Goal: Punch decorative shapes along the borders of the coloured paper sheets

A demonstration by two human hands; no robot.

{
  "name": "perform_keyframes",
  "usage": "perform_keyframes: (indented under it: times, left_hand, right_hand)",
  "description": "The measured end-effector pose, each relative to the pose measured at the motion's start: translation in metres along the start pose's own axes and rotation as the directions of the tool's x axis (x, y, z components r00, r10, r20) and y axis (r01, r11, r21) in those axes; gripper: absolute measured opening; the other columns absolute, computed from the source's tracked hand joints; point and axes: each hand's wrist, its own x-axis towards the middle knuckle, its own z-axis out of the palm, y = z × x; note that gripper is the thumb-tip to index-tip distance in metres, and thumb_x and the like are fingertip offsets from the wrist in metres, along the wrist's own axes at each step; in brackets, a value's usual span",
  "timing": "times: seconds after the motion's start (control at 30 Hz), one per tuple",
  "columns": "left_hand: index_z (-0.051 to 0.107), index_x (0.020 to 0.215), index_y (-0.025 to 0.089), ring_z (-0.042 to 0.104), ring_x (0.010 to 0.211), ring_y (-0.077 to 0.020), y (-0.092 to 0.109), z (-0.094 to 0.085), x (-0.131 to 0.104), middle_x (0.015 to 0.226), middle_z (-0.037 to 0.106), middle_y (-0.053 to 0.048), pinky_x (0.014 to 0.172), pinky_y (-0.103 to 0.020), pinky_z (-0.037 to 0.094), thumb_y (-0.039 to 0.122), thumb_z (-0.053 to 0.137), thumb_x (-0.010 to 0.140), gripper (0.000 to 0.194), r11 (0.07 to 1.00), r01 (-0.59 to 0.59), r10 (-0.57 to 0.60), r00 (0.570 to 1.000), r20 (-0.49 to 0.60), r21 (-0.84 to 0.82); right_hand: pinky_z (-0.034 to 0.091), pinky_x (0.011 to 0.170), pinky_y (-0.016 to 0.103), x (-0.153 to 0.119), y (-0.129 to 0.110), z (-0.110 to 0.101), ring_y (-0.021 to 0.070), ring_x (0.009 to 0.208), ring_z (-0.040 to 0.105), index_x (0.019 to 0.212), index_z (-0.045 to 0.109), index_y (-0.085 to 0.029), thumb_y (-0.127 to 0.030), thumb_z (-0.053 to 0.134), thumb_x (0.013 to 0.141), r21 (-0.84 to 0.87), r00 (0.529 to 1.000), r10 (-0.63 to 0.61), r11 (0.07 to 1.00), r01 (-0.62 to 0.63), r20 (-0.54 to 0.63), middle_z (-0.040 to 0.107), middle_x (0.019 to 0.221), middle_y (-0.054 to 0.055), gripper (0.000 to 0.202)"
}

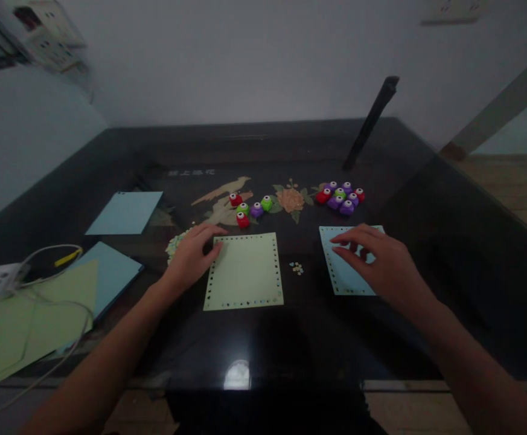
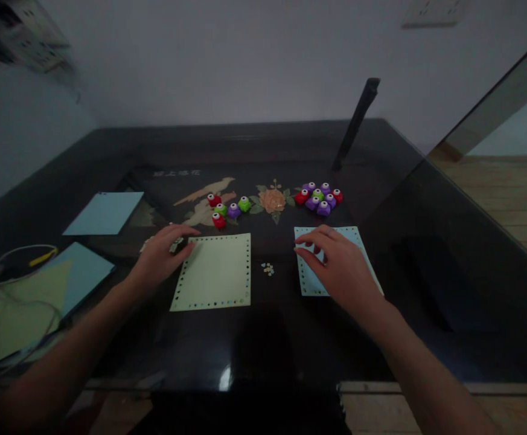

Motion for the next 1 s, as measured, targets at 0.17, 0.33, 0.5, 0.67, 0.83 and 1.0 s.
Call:
perform_keyframes:
  times: [0.17, 0.33, 0.5, 0.67, 0.83, 1.0]
  left_hand:
    - [0.059, 0.115, 0.018, 0.053, 0.11, -0.026, -0.002, 0.009, -0.004, 0.115, 0.059, -0.011, 0.096, -0.04, 0.04, 0.038, 0.058, 0.084, 0.037, 0.998, -0.055, 0.055, 0.996, 0.069, 0.004]
    - [0.052, 0.127, 0.015, 0.048, 0.114, -0.0314, -0.002, 0.013, -0.01, 0.123, 0.054, -0.014, 0.096, -0.046, 0.037, 0.049, 0.066, 0.077, 0.062, 0.994, -0.046, 0.035, 0.993, 0.114, 0.095]
    - [0.049, 0.131, 0.016, 0.045, 0.116, -0.0324, -0.003, 0.017, -0.012, 0.126, 0.053, -0.014, 0.096, -0.047, 0.035, 0.049, 0.067, 0.076, 0.067, 0.992, -0.021, 0.004, 0.991, 0.134, 0.128]
    - [0.048, 0.132, 0.017, 0.045, 0.115, -0.0326, 0.0, 0.016, -0.013, 0.125, 0.054, -0.014, 0.095, -0.047, 0.035, 0.049, 0.067, 0.075, 0.068, 0.988, -0.007, -0.016, 0.988, 0.15, 0.155]
    - [0.048, 0.131, 0.017, 0.046, 0.114, -0.0323, 0.0, 0.016, -0.014, 0.123, 0.054, -0.014, 0.095, -0.047, 0.035, 0.051, 0.067, 0.075, 0.069, 0.986, 0.0, -0.025, 0.989, 0.147, 0.165]
    - [0.05, 0.128, 0.016, 0.046, 0.114, -0.0327, -0.001, 0.016, -0.015, 0.123, 0.053, -0.014, 0.096, -0.048, 0.035, 0.05, 0.068, 0.074, 0.066, 0.99, -0.003, -0.015, 0.992, 0.124, 0.142]
  right_hand:
    - [0.049, 0.077, 0.036, 0.039, -0.031, 0.036, 0.0233, 0.091, 0.06, 0.105, 0.065, -0.017, -0.025, 0.058, 0.086, -0.101, 0.954, -0.126, 0.982, 0.158, 0.272, 0.063, 0.103, 0.009, 0.021]
    - [0.049, 0.086, 0.04, 0.059, -0.042, 0.075, 0.0285, 0.108, 0.055, 0.123, 0.056, -0.012, -0.032, 0.058, 0.086, -0.24, 0.919, -0.086, 0.952, 0.189, 0.384, 0.058, 0.116, 0.014, 0.042]
    - [0.053, 0.081, 0.039, 0.06, -0.039, 0.089, 0.0282, 0.107, 0.056, 0.126, 0.055, -0.012, -0.038, 0.062, 0.083, -0.308, 0.921, -0.08, 0.929, 0.207, 0.381, 0.055, 0.117, 0.014, 0.05]
    - [0.053, 0.08, 0.038, 0.057, -0.041, 0.09, 0.0279, 0.103, 0.057, 0.125, 0.056, -0.011, -0.038, 0.061, 0.084, -0.377, 0.927, -0.11, 0.891, 0.252, 0.359, 0.057, 0.116, 0.015, 0.05]
    - [0.053, 0.076, 0.038, 0.055, -0.045, 0.089, 0.0284, 0.102, 0.058, 0.124, 0.057, -0.012, -0.038, 0.061, 0.084, -0.4, 0.928, -0.115, 0.878, 0.262, 0.356, 0.059, 0.117, 0.014, 0.047]
    - [0.053, 0.075, 0.037, 0.052, -0.041, 0.09, 0.0268, 0.098, 0.06, 0.113, 0.061, -0.016, -0.036, 0.064, 0.082, -0.344, 0.942, -0.179, 0.898, 0.274, 0.282, 0.061, 0.113, 0.011, 0.037]
